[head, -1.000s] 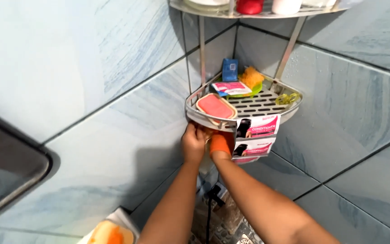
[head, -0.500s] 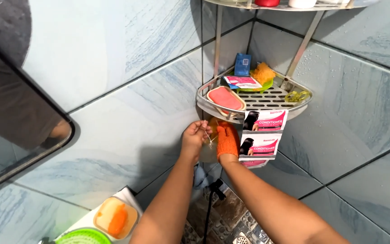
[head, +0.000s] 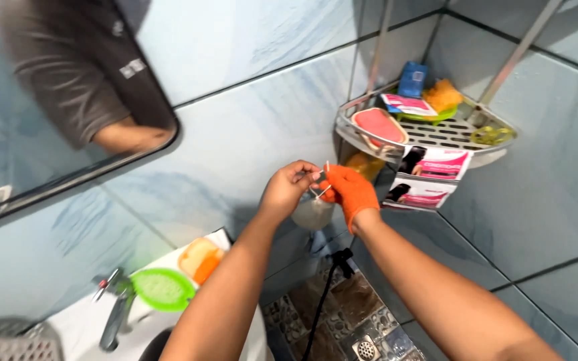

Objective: Organizing toiletries on a shelf and cleaning various bathroom items in a sink.

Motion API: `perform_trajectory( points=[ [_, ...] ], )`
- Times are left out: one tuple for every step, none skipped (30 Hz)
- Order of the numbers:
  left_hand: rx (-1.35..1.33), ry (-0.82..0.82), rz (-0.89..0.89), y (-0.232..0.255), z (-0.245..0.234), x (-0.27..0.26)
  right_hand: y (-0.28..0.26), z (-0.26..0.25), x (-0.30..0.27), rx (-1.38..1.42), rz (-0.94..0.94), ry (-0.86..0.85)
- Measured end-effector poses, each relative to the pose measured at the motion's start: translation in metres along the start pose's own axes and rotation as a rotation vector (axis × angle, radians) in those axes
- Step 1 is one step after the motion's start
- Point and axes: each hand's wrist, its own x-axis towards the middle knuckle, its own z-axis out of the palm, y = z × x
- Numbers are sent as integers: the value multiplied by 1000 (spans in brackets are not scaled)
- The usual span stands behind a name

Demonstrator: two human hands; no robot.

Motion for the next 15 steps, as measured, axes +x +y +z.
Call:
perform_trajectory(
  points=[
    [6, 16, 2, 1, -5, -6, -3, 4, -3, 1, 4, -16],
    [-8, 23, 2, 3, -8, -10, -7, 7, -5, 16, 15, -11],
    [-22, 30, 2, 4, -11, -15, -11, 10, -7, 31, 25, -6],
    [-18, 38, 5, 9, -11, -23, -14, 12, -10, 32, 26, -15],
    [23, 62, 48, 14, -10, -30, -17, 14, -12, 43, 30, -23],
    [65, 85, 91, 19, -10, -37, -20, 16, -13, 54, 33, -31],
    [69, 91, 93, 17, -8, -43, -25, 19, -17, 55, 33, -39],
    [97, 98, 105, 14, -6, -50, -30, 21, -21, 52, 46, -30],
    [125, 104, 116, 11, -4, -56, -34, 23, -24, 50, 59, -21],
    [128, 110, 116, 21, 3, -62, -33, 21, -24, 51, 61, -28],
    [174, 83, 61, 32, 9, -68, -32, 20, -23, 84, 34, -64],
    [219, 54, 4, 41, 17, -74, -30, 17, -22, 117, 8, -98],
    [222, 60, 3, 33, 15, -72, -33, 19, -25, 118, 11, -103],
    [255, 51, -22, 24, 13, -70, -36, 20, -28, 127, 26, -109],
    [288, 43, -47, 15, 11, -67, -39, 20, -31, 135, 42, -115]
  ],
)
